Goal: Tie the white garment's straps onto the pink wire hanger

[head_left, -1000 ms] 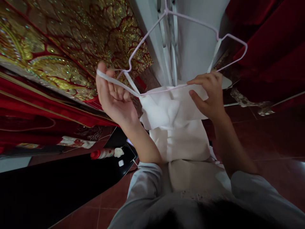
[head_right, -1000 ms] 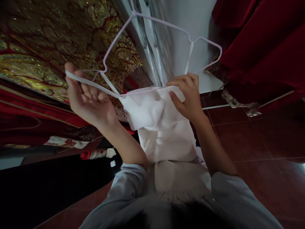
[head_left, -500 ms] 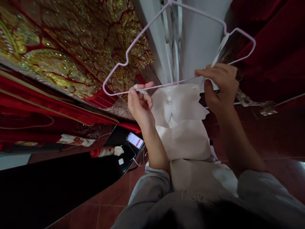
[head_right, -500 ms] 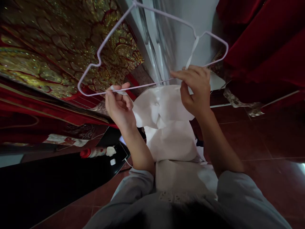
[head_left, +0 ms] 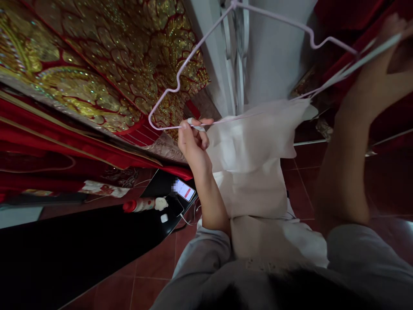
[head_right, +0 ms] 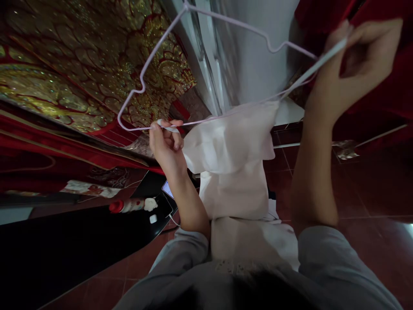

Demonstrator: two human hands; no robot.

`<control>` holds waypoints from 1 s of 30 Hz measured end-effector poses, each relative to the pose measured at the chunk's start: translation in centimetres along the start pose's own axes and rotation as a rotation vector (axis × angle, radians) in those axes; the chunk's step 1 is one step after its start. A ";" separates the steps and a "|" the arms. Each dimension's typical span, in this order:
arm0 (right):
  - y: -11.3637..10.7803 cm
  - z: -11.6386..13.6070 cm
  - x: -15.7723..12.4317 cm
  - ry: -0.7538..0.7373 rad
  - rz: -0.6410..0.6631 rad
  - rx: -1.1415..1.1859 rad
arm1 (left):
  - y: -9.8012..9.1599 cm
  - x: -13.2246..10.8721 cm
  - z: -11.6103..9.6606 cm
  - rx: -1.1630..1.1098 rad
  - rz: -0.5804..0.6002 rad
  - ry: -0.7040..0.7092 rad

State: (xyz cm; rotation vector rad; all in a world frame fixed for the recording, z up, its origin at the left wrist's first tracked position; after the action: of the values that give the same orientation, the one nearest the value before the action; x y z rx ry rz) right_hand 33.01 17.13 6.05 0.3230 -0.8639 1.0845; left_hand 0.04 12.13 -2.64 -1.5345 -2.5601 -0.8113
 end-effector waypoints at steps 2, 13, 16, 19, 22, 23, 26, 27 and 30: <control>-0.1 0.6 -1.7 0.001 -0.038 0.029 | 0.0 0.0 -0.2 -0.013 0.014 0.013; 2.5 3.7 -7.4 -0.319 0.072 -0.118 | 1.0 -1.4 0.6 0.026 0.036 -0.027; 2.9 3.8 -7.1 -0.287 0.117 -0.151 | 0.5 -1.5 0.8 0.029 0.024 -0.011; 2.7 3.8 -6.8 -0.305 0.132 -0.175 | -1.6 -0.9 0.2 0.047 -0.090 0.090; 2.8 3.4 -6.7 -0.308 0.157 -0.160 | -5.0 -0.4 -2.1 0.128 -0.340 0.341; 2.8 3.4 -6.7 -0.316 0.159 -0.142 | -5.8 -0.3 -3.0 0.159 -0.401 0.424; 3.0 3.3 -6.8 -0.319 0.156 -0.118 | -6.4 0.6 -5.0 0.213 -0.345 0.570; 3.1 3.3 -6.8 -0.308 0.158 -0.120 | -5.9 1.2 -5.4 0.232 -0.245 0.579; 3.5 3.2 -6.8 -0.268 0.162 -0.108 | -3.4 3.2 -5.8 0.318 0.089 0.493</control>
State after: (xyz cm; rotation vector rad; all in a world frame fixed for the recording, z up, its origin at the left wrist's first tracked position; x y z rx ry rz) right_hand 27.21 12.46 2.44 0.3159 -1.1997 1.1553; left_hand -5.67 10.75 1.91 -1.1678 -2.1221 -0.6341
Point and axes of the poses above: each hand's wrist, its own x-axis towards the middle knuckle, its own y-axis out of the palm, z = x × y, the point moved 9 cm from there along x, towards the middle knuckle, and after that the axes turned 1 degree about y, right-handed, at the moved point
